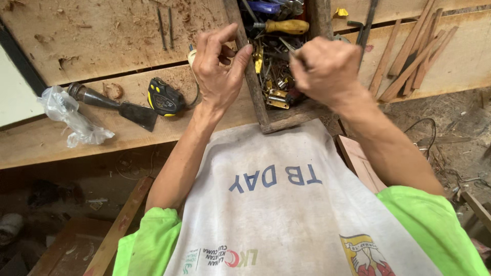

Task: The person rummages through a wooden box filled with assorted tools and hardware on a workbench. They repeatedly pick up, inspect, and place back items such as wrenches, screwdrivers, and metal pieces. The person continues to sift through the contents without removing or organizing them into a separate location.

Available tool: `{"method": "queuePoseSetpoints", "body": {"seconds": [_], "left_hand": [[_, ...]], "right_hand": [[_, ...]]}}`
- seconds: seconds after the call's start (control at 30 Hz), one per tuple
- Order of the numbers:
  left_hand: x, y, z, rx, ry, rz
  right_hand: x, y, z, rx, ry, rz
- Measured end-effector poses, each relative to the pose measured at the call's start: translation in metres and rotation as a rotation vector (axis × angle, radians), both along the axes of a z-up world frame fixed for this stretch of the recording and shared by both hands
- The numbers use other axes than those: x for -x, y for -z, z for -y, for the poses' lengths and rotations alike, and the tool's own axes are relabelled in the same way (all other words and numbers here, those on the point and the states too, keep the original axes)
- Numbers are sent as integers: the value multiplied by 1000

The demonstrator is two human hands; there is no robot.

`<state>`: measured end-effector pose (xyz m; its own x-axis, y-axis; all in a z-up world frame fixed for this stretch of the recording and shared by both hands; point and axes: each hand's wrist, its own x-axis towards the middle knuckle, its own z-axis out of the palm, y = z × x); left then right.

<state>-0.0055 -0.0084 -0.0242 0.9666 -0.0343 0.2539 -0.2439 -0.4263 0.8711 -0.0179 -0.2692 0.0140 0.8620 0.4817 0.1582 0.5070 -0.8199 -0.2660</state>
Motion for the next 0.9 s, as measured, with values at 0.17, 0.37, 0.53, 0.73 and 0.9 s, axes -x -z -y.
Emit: {"method": "queuePoseSetpoints", "body": {"seconds": [0.17, 0.37, 0.53, 0.73, 0.9], "left_hand": [[-1, -7, -3, 34, 25, 16], [-2, -11, 2, 62, 2, -12], [0, -7, 1, 32, 11, 13], [6, 1, -10, 62, -15, -36], [5, 2, 2, 100, -20, -17]], "right_hand": [[2, -41, 14, 46, 59, -122], [32, -19, -41, 149, -34, -261], [19, 16, -26, 227, 8, 4], [6, -37, -16, 121, 124, -45], [24, -22, -52, 211, 77, -554]]}}
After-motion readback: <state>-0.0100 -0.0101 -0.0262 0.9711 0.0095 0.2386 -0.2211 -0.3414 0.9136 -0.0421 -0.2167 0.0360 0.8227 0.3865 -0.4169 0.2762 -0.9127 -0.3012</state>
